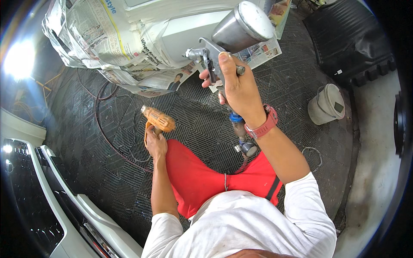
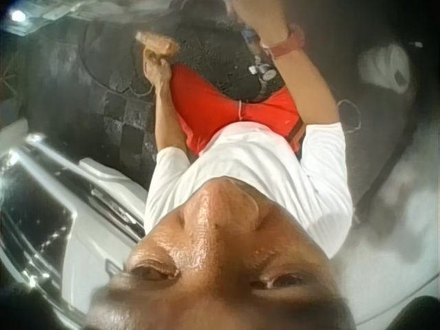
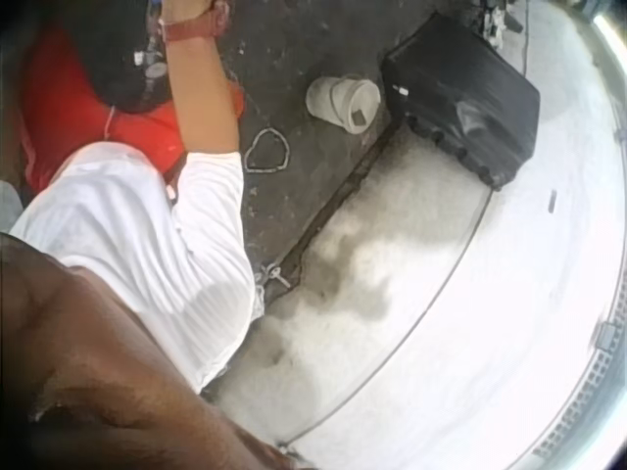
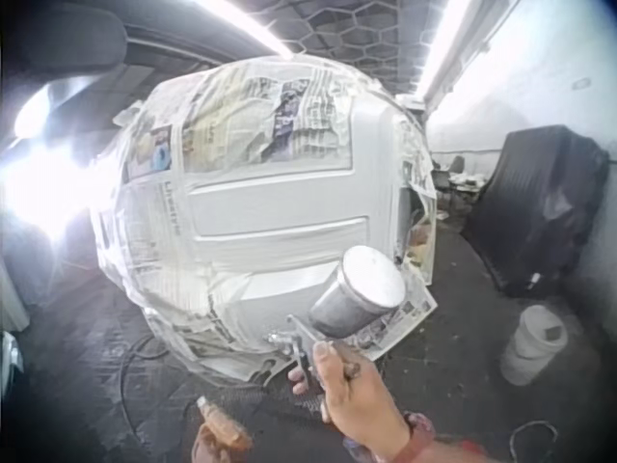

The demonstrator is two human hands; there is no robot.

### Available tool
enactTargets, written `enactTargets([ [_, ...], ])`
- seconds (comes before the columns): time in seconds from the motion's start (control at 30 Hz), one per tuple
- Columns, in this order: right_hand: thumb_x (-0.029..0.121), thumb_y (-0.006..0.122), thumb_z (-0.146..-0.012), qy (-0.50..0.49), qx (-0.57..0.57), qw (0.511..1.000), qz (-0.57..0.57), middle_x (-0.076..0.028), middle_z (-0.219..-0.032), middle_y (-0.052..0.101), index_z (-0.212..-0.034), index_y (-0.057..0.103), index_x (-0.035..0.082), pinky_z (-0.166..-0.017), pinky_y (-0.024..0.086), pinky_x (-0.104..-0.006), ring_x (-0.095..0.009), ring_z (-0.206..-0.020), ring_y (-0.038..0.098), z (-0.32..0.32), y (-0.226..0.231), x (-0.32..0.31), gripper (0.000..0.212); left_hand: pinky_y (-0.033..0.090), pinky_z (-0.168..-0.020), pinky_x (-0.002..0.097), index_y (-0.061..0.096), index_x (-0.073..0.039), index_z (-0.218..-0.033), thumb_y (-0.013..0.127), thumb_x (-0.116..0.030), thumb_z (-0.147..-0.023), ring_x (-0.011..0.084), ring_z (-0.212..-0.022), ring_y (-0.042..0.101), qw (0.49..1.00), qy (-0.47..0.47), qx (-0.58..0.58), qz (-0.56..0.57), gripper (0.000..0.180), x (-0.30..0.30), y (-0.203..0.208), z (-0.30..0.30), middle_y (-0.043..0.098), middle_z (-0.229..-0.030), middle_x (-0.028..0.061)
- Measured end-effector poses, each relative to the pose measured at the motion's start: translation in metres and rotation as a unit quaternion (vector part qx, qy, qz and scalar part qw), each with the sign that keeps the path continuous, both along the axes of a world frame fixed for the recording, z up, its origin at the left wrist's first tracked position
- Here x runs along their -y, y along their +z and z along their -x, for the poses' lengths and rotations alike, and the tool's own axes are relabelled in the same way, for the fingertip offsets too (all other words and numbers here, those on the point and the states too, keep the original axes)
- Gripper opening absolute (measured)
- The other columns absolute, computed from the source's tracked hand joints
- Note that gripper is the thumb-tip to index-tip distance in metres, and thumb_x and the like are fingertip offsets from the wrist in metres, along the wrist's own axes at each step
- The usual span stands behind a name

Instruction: The person uses a spray gun to apply white paint to a car bumper that is covered with newspaper. They hold a heat gun in the other hand and occasionally use it to warm the surface while spraying. The person moves around the bumper to cover different areas.

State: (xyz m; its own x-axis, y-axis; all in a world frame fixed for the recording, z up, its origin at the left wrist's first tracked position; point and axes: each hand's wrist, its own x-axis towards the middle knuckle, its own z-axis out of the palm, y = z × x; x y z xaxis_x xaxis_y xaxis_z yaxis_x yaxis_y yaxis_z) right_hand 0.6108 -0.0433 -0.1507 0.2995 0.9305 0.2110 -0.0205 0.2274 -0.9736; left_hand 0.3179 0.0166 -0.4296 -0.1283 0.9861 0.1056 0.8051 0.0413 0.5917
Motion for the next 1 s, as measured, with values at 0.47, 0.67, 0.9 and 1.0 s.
enactTargets([
  [0.47,0.047,0.040,-0.113,-0.236,0.026,0.971,-0.004,-0.011,-0.087,0.076,-0.110,0.069,-0.003,-0.045,0.048,-0.0270,-0.015,-0.072,0.071,-0.137,-0.029,0.016,0.059,0.048,-0.103,0.0506,0.047,-0.004,-0.142,0.061,-0.008,-0.093,0.0408,-0.122,0.063,0.997,-0.027,-0.038,-0.056,0.051,-0.001,-0.012,0.014,0.066,-0.132,0.0236],
  [0.67,0.048,0.038,-0.113,-0.316,0.045,0.948,0.001,-0.012,-0.089,0.075,-0.115,0.067,-0.002,-0.044,0.046,-0.0267,-0.016,-0.074,0.073,-0.181,-0.045,0.002,0.059,0.049,-0.102,0.0514,0.049,-0.004,-0.140,0.062,-0.009,-0.093,0.0419,-0.120,0.063,0.999,-0.015,-0.035,-0.029,0.049,0.001,-0.007,0.011,0.067,-0.130,0.0224],
  [0.9,0.041,0.043,-0.113,-0.216,0.045,0.975,0.010,-0.008,-0.085,0.074,-0.107,0.069,-0.001,-0.047,0.046,-0.0233,-0.010,-0.065,0.064,-0.110,-0.075,0.017,0.050,0.046,-0.104,0.0509,0.051,-0.004,-0.137,0.061,-0.009,-0.093,0.0416,-0.123,0.061,0.999,-0.019,-0.020,-0.023,0.045,0.000,-0.005,0.009,0.066,-0.128,0.0220],
  [1.0,0.038,0.047,-0.113,-0.159,0.003,0.987,-0.031,-0.007,-0.086,0.074,-0.123,0.069,-0.002,-0.050,0.047,-0.0238,-0.008,-0.065,0.062,-0.054,-0.076,0.018,0.047,0.046,-0.104,0.0508,0.050,-0.004,-0.138,0.061,-0.010,-0.094,0.0415,-0.123,0.061,0.999,-0.022,-0.037,-0.033,0.046,-0.001,-0.012,0.013,0.066,-0.128,0.0219],
])
